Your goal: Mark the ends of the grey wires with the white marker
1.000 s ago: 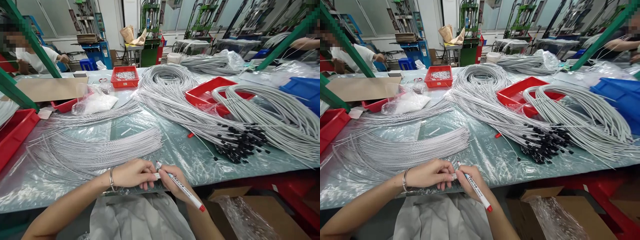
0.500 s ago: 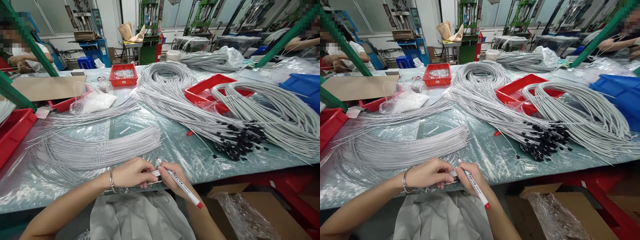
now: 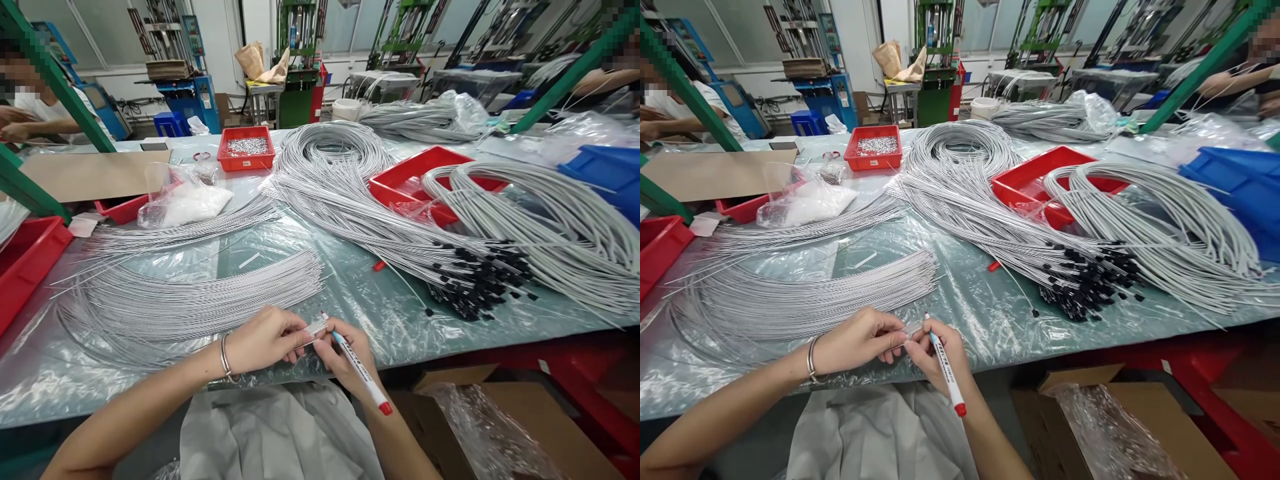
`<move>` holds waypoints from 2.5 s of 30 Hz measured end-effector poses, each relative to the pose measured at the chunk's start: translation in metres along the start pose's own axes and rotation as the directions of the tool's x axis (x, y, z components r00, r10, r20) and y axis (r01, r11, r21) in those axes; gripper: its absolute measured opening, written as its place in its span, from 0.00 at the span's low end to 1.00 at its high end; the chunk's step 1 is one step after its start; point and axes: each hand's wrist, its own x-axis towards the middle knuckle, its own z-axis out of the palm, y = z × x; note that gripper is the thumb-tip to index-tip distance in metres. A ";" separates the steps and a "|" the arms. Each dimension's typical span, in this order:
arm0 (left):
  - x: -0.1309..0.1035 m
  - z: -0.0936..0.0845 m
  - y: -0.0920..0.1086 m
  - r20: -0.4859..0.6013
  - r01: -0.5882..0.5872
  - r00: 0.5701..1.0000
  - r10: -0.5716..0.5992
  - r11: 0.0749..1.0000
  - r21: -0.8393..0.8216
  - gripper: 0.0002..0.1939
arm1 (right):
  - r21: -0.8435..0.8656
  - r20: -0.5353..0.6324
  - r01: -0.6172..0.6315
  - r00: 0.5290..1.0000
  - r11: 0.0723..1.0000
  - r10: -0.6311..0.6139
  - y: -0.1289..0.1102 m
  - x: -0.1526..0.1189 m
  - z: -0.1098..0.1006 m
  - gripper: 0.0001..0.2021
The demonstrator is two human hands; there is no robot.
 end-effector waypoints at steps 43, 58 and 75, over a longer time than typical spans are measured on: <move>0.000 -0.002 0.005 0.055 0.006 0.998 0.001 0.992 -0.128 0.21 | -0.170 -0.088 0.266 0.955 0.949 -0.283 0.004 0.003 -0.010 0.13; 0.010 -0.002 0.008 0.051 0.000 0.999 0.010 0.981 -0.195 0.20 | -0.517 -0.033 0.436 0.850 0.736 -0.526 0.007 -0.008 -0.004 0.29; 0.048 0.011 -0.037 0.349 0.170 0.929 -0.118 0.978 -0.121 0.16 | -0.360 -0.332 0.199 0.885 0.911 -0.325 0.025 -0.016 -0.025 0.07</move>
